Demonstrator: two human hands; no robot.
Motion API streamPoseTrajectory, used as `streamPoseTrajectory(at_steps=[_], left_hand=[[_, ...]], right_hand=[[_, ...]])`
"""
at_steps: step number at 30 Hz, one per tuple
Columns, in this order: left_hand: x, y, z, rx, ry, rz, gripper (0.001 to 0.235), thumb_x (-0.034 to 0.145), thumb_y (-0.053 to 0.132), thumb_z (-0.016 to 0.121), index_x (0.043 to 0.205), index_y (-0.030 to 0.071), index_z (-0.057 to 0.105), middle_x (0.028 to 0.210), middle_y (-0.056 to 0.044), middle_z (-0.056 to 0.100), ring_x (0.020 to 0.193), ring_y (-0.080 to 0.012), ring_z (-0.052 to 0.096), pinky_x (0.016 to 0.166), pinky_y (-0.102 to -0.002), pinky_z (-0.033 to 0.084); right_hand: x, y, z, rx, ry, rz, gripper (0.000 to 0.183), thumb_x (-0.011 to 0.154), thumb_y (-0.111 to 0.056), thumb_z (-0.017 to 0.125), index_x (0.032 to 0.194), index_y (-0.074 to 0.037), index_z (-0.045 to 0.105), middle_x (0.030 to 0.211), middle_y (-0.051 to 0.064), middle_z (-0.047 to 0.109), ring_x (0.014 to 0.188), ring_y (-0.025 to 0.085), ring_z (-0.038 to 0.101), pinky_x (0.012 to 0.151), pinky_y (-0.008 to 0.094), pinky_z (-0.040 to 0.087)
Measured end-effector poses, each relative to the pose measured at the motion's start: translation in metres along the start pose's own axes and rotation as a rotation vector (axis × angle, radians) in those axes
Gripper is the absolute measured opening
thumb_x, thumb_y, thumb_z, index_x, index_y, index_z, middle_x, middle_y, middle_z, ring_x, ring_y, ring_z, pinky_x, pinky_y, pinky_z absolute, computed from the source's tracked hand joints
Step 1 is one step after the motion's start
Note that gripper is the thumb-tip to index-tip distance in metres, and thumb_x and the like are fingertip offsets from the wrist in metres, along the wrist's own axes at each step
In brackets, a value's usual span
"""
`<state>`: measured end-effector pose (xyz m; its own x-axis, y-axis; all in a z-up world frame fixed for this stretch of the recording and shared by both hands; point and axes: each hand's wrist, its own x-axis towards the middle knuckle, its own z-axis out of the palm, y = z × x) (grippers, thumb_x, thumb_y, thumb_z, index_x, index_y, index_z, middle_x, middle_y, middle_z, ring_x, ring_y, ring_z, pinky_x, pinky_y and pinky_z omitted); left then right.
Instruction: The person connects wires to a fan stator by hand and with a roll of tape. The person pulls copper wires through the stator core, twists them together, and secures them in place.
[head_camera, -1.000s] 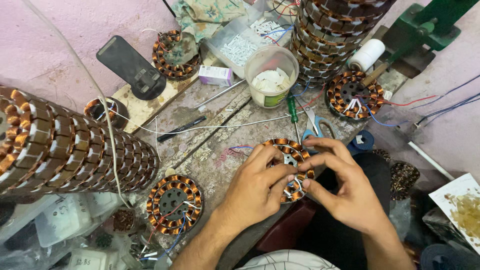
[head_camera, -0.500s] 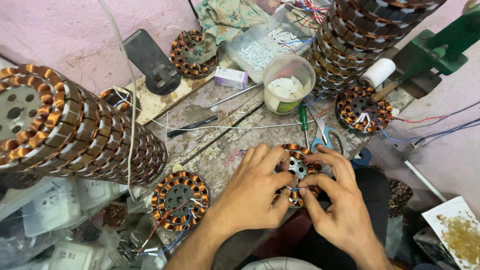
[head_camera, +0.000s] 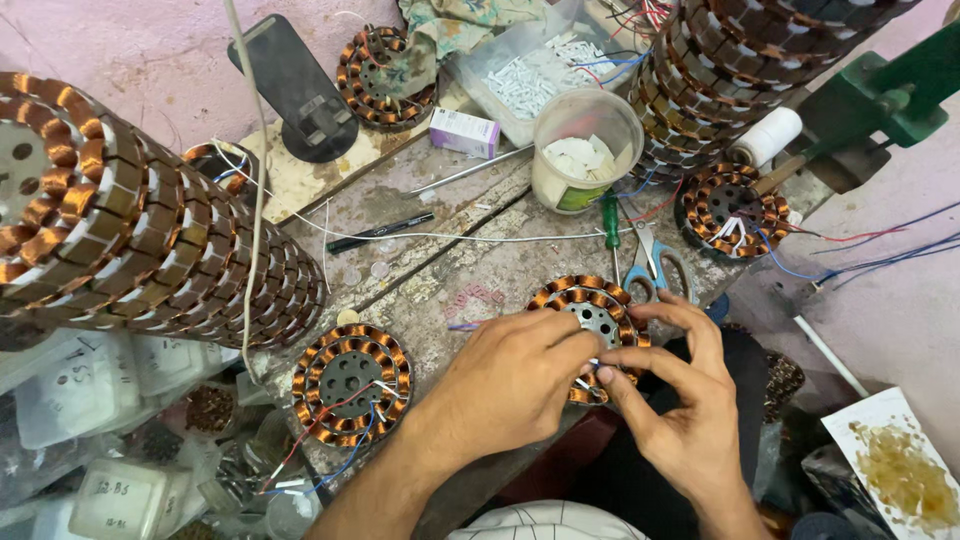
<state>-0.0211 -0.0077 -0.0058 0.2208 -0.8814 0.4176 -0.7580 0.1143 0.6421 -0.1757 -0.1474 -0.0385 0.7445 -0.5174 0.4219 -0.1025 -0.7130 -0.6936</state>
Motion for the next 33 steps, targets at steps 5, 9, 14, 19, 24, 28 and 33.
streamPoseTrajectory(at_steps=[5,9,14,19,24,28,33], left_hand=[[0.000,0.000,0.000,0.016,0.033,-0.025,0.015,0.084,0.005,0.067,0.099,0.001,0.068,0.092,-0.012,0.063,0.089,-0.0321,0.065,0.075,-0.044,0.053],[0.001,0.000,-0.001,0.030,0.047,0.009,0.011,0.084,0.006,0.069,0.095,0.002,0.068,0.092,-0.011,0.062,0.089,-0.0312,0.064,0.074,-0.043,0.053],[0.002,0.000,0.000,0.047,0.041,0.009,0.011,0.085,0.010,0.072,0.094,0.005,0.071,0.092,-0.009,0.063,0.089,-0.0292,0.064,0.074,-0.042,0.053],[0.002,-0.003,0.000,0.031,-0.020,-0.008,0.015,0.086,0.013,0.072,0.100,0.006,0.072,0.093,-0.007,0.066,0.085,-0.0288,0.067,0.071,-0.042,0.053],[0.000,0.000,-0.001,-0.019,-0.027,-0.034,0.019,0.085,0.010,0.070,0.103,0.004,0.071,0.093,-0.010,0.065,0.084,-0.0320,0.068,0.070,-0.044,0.053],[0.000,0.000,-0.003,-0.010,-0.023,-0.042,0.014,0.084,0.006,0.067,0.098,0.004,0.069,0.092,-0.011,0.064,0.085,-0.0328,0.068,0.071,-0.044,0.053],[0.003,-0.001,0.000,0.009,-0.029,-0.053,0.012,0.085,0.007,0.067,0.096,0.002,0.066,0.092,-0.012,0.062,0.088,-0.0335,0.066,0.074,-0.044,0.053]], right_hand=[[-0.001,-0.011,0.002,-0.140,0.076,-0.057,0.024,0.071,-0.008,0.081,0.094,-0.012,0.077,0.129,0.013,0.062,0.137,0.038,0.051,0.117,0.048,0.039],[-0.001,-0.013,0.005,-0.161,0.100,-0.075,0.021,0.071,-0.008,0.080,0.091,-0.012,0.076,0.129,0.013,0.062,0.137,0.038,0.051,0.117,0.049,0.039],[-0.003,-0.010,0.008,-0.139,0.099,-0.078,0.018,0.073,-0.006,0.078,0.090,-0.009,0.074,0.128,0.013,0.061,0.137,0.039,0.051,0.116,0.050,0.040],[-0.006,-0.004,0.011,-0.076,0.080,-0.031,0.016,0.074,-0.006,0.077,0.090,-0.008,0.074,0.126,0.012,0.061,0.138,0.038,0.051,0.116,0.049,0.040],[-0.008,-0.001,0.011,-0.032,0.079,-0.019,0.017,0.075,-0.006,0.077,0.092,-0.009,0.074,0.126,0.013,0.060,0.139,0.036,0.050,0.117,0.048,0.040],[-0.009,0.000,0.011,-0.013,0.077,0.001,0.019,0.077,-0.005,0.078,0.095,-0.008,0.074,0.127,0.013,0.059,0.138,0.036,0.051,0.117,0.048,0.041],[-0.010,0.002,0.012,-0.001,0.072,0.009,0.019,0.076,-0.005,0.078,0.094,-0.008,0.074,0.127,0.013,0.059,0.138,0.036,0.051,0.116,0.047,0.041]])
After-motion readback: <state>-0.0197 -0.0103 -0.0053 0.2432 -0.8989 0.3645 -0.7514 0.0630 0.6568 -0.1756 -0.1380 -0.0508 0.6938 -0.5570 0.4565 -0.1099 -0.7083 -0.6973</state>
